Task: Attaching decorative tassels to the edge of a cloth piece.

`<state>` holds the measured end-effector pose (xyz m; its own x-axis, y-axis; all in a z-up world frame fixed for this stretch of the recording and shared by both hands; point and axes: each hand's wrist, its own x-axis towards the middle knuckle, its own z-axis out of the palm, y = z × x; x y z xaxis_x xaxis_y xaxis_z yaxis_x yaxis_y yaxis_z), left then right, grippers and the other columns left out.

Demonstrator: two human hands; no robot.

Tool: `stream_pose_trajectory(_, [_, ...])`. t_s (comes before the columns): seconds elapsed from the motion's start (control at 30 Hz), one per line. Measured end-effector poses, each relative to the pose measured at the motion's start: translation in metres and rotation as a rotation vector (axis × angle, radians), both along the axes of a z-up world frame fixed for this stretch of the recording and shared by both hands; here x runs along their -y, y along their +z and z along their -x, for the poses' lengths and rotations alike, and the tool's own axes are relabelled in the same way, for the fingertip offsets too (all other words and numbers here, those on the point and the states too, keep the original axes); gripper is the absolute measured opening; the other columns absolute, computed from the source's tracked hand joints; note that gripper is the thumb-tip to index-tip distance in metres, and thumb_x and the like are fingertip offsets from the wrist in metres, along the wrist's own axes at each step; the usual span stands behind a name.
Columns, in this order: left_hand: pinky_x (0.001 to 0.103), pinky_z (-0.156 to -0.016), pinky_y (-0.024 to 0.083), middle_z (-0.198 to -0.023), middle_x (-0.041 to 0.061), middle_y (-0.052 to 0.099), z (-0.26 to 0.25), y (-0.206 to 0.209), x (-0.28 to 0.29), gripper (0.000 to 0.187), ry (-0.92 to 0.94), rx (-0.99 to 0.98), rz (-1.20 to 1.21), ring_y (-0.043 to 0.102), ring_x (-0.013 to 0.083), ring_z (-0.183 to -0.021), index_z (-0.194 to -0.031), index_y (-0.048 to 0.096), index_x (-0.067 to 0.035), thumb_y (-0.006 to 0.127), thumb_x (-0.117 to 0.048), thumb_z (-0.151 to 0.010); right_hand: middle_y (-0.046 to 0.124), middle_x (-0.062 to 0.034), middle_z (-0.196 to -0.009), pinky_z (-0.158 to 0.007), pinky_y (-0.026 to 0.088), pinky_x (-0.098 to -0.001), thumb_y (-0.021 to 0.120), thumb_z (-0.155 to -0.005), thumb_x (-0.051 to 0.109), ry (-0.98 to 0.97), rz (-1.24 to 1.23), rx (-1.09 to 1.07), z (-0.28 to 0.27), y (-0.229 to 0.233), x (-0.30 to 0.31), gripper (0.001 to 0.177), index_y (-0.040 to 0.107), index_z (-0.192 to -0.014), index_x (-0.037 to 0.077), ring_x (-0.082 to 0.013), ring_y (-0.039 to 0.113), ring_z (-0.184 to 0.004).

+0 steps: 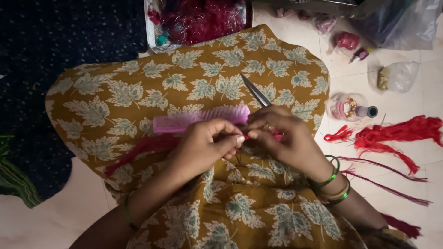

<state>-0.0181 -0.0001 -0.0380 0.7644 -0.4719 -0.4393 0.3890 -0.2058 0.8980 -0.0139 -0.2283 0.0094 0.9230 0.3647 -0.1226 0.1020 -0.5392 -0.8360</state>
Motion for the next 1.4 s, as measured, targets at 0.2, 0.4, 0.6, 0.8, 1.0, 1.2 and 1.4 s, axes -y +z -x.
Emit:
stream_pose_trajectory(0.2, [0.023,-0.055,0.06,-0.083,0.004,0.076,0.002,0.002,0.001,0.009,-0.02,0.087,-0.053,0.069,0.0093,-0.062,-0.098,0.072,-0.007,0.07,-0.011,-0.091,0.069,-0.0084,-0.107,-0.074,0.058,-0.0267,0.073,-0.084,0.001,0.093,-0.046,0.031,0.004,-0.008,-0.002,0.019,0.07,-0.103,0.0,-0.0147,0.07,-0.088])
stream_pose_trajectory(0.4, [0.022,-0.049,0.057,-0.081,0.004,0.076,0.003,0.005,0.0,0.009,-0.067,0.137,-0.129,0.067,0.0088,-0.058,-0.095,0.072,-0.008,0.071,-0.01,-0.086,0.067,-0.0076,-0.095,-0.071,0.056,-0.0259,0.064,-0.084,0.0,0.038,-0.051,-0.179,0.005,-0.019,0.007,0.017,0.068,-0.1,0.0,-0.0131,0.067,-0.081])
stream_pose_trajectory(0.6, [0.023,-0.057,0.06,-0.084,0.005,0.076,0.006,-0.004,-0.003,0.011,-0.048,0.131,-0.074,0.069,0.0084,-0.063,-0.097,0.072,-0.007,0.072,-0.01,-0.086,0.07,-0.0076,-0.108,-0.08,0.055,-0.0275,0.062,-0.092,0.002,-0.047,-0.145,-0.152,-0.002,-0.012,0.004,0.023,0.07,-0.113,0.003,-0.0166,0.067,-0.094])
stream_pose_trajectory(0.8, [0.026,-0.053,0.055,-0.084,0.004,0.077,-0.003,0.015,-0.003,0.012,-0.08,0.09,-0.153,0.067,0.0117,-0.058,-0.099,0.073,-0.01,0.072,-0.013,-0.087,0.072,-0.0106,-0.116,-0.087,0.059,-0.027,0.069,-0.096,0.011,0.195,-0.211,0.032,0.0,-0.015,0.002,0.017,0.074,-0.111,0.004,-0.0182,0.071,-0.102])
stream_pose_trajectory(1.0, [0.031,-0.052,0.057,-0.089,0.004,0.079,-0.063,0.07,-0.074,0.016,-0.054,0.045,-0.407,0.066,0.0151,-0.057,-0.105,0.081,-0.019,0.074,-0.022,-0.091,0.068,-0.0026,-0.078,-0.056,0.045,-0.0255,0.066,-0.098,0.014,-0.029,-0.046,-0.282,-0.001,-0.017,0.014,0.013,0.075,-0.1,0.006,-0.0102,0.055,-0.063])
stream_pose_trajectory(1.2, [0.038,-0.069,0.061,-0.095,0.012,0.077,-0.096,0.083,-0.159,0.021,0.031,0.444,-0.758,0.073,0.0232,-0.076,-0.107,0.08,-0.013,0.071,-0.023,-0.092,0.07,-0.0004,-0.084,-0.064,0.054,-0.0239,0.06,-0.102,0.016,-0.082,-0.42,-0.483,-0.002,-0.021,0.008,0.017,0.069,-0.096,0.003,-0.0065,0.063,-0.071])
stream_pose_trajectory(1.4, [0.032,-0.075,0.062,-0.105,0.008,0.078,-0.048,0.037,-0.096,0.019,0.181,0.469,-0.455,0.075,0.017,-0.087,-0.105,0.077,-0.013,0.065,-0.026,-0.098,0.076,-0.0011,-0.083,-0.06,0.051,-0.0225,0.064,-0.099,0.017,-0.21,-0.281,-0.383,-0.012,-0.022,-0.019,0.017,0.075,-0.095,0.005,-0.0076,0.063,-0.068])
